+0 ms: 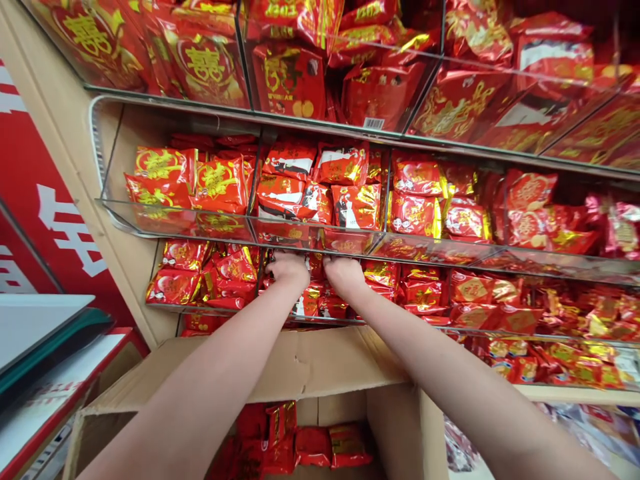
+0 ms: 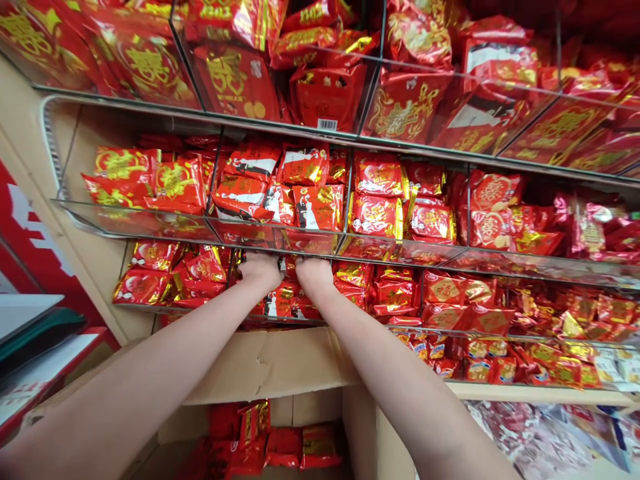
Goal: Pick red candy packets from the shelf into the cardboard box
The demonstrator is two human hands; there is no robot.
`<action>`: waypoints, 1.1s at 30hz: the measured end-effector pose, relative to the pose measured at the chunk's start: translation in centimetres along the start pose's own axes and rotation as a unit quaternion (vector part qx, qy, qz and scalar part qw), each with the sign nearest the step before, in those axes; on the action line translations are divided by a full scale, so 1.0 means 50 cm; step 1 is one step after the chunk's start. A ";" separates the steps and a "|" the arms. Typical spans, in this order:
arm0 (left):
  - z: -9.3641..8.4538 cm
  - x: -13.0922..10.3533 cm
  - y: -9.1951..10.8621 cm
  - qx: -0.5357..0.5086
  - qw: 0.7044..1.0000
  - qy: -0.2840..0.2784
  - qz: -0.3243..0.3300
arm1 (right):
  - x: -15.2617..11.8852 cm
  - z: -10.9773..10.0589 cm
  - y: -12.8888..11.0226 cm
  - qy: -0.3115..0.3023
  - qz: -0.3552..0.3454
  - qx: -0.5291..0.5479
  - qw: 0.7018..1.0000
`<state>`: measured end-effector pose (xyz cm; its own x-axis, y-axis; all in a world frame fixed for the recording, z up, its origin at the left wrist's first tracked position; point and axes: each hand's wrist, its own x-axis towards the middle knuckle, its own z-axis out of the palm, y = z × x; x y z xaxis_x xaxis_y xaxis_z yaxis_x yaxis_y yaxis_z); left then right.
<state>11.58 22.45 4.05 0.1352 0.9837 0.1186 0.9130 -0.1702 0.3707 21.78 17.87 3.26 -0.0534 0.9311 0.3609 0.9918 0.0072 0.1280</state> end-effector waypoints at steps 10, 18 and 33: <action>-0.024 -0.033 -0.019 0.136 0.990 -0.006 0.041 | 0.034 0.027 0.004 -0.028 0.004 -0.008 1.000; -0.038 -0.034 -0.046 0.162 0.982 -0.003 0.102 | -0.010 0.014 -0.010 0.023 -0.013 -0.028 0.999; -0.057 -0.078 -0.094 0.185 0.962 0.022 0.201 | -0.148 -0.012 -0.008 -0.027 -0.085 -0.019 0.996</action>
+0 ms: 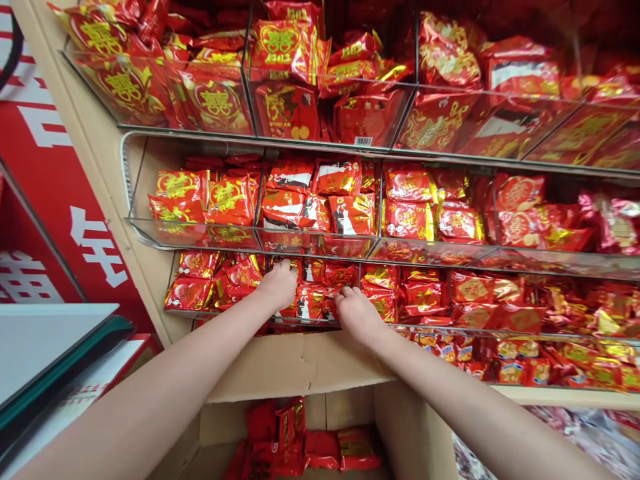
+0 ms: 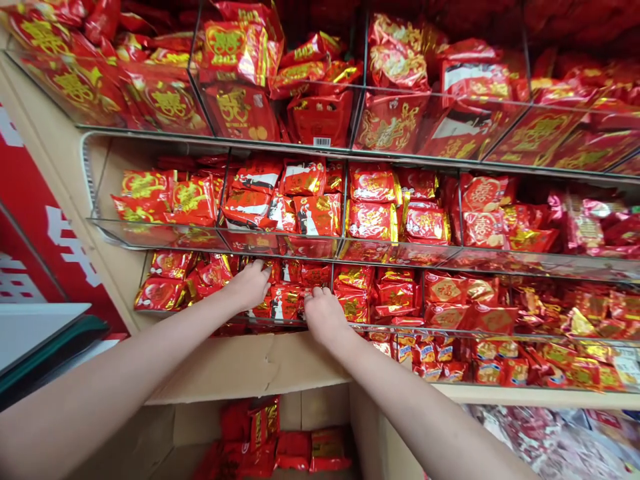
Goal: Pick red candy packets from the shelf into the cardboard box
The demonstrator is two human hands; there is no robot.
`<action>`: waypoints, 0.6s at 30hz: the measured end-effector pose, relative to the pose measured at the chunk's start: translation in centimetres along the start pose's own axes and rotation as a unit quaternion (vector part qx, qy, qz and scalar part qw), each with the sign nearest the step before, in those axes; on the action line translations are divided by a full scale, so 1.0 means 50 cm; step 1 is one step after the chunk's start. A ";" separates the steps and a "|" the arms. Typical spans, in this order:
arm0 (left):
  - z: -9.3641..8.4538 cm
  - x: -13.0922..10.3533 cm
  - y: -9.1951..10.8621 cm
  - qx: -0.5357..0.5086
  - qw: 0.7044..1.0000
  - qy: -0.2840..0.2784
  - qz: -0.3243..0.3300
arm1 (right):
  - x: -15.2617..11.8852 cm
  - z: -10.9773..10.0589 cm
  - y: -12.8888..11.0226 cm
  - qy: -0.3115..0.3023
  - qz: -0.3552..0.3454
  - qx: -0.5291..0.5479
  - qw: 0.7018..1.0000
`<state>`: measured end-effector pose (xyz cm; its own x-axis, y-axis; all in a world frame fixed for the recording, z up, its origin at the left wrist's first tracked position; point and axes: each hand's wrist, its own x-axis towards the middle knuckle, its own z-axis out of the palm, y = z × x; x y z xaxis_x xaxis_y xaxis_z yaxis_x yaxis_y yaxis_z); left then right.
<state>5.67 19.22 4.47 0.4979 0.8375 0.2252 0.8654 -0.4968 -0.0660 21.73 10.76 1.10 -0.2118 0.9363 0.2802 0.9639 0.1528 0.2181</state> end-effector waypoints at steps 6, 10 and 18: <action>-0.015 -0.015 0.010 -0.003 0.999 -0.047 0.005 | 0.012 0.004 0.008 -0.046 -0.015 0.018 0.999; -0.017 -0.043 0.014 -0.007 0.998 -0.065 0.024 | 0.023 0.006 0.003 -0.056 0.004 0.025 0.998; -0.036 -0.079 0.001 -0.034 0.995 -0.026 0.088 | 0.066 0.011 -0.014 -0.067 0.076 0.011 0.995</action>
<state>3.64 15.48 5.35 0.6448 0.7462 0.1656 0.7599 -0.6492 -0.0338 20.46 13.94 1.38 -0.0414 0.9826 0.1812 0.9868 0.0118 0.1614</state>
